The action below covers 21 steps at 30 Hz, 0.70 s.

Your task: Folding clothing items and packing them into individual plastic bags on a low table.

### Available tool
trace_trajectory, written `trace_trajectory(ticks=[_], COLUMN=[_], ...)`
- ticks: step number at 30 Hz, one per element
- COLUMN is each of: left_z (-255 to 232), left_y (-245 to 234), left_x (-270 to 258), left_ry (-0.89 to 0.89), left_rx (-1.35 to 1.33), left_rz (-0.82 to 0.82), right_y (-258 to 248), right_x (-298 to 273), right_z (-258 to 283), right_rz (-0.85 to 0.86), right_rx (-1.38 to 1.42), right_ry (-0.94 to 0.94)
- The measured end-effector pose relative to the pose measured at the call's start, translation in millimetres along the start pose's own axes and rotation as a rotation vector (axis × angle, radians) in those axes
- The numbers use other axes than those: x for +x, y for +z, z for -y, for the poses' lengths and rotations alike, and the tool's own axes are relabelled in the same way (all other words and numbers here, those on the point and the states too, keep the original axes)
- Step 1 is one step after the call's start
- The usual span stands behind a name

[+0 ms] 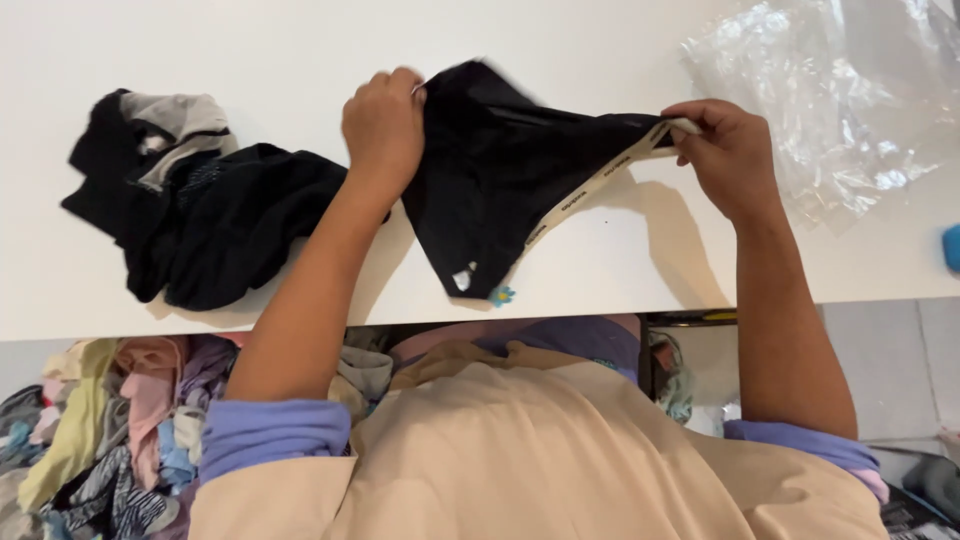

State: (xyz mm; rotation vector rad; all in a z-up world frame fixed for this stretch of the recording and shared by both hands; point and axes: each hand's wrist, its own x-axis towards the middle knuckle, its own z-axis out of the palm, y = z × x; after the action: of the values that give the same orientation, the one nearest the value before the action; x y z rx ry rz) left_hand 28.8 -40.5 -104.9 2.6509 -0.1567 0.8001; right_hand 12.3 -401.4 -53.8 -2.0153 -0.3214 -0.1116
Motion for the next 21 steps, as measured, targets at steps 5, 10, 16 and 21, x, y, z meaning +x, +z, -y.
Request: trace_trajectory(ticks=[5,10,16,21], left_z=[-106,-122,-74,-51], left_y=[-23,-7,-70,-112], left_x=[-14,-101,-82,-43], left_ry=[0.127,0.237,-0.013,-0.131], left_rx=[-0.301,-0.087,-0.268,-0.506], left_rz=[0.009,0.255,0.314,0.206], right_y=[3,-6,-33,-52], right_x=[-17,-1,-7,-23], right_z=[41,31,27,39], right_rz=[0.006,-0.181,-0.273,-0.272], right_rx=[0.218,0.192,-0.113,-0.344], right_ry=[0.017,-0.111,-0.385,-0.518])
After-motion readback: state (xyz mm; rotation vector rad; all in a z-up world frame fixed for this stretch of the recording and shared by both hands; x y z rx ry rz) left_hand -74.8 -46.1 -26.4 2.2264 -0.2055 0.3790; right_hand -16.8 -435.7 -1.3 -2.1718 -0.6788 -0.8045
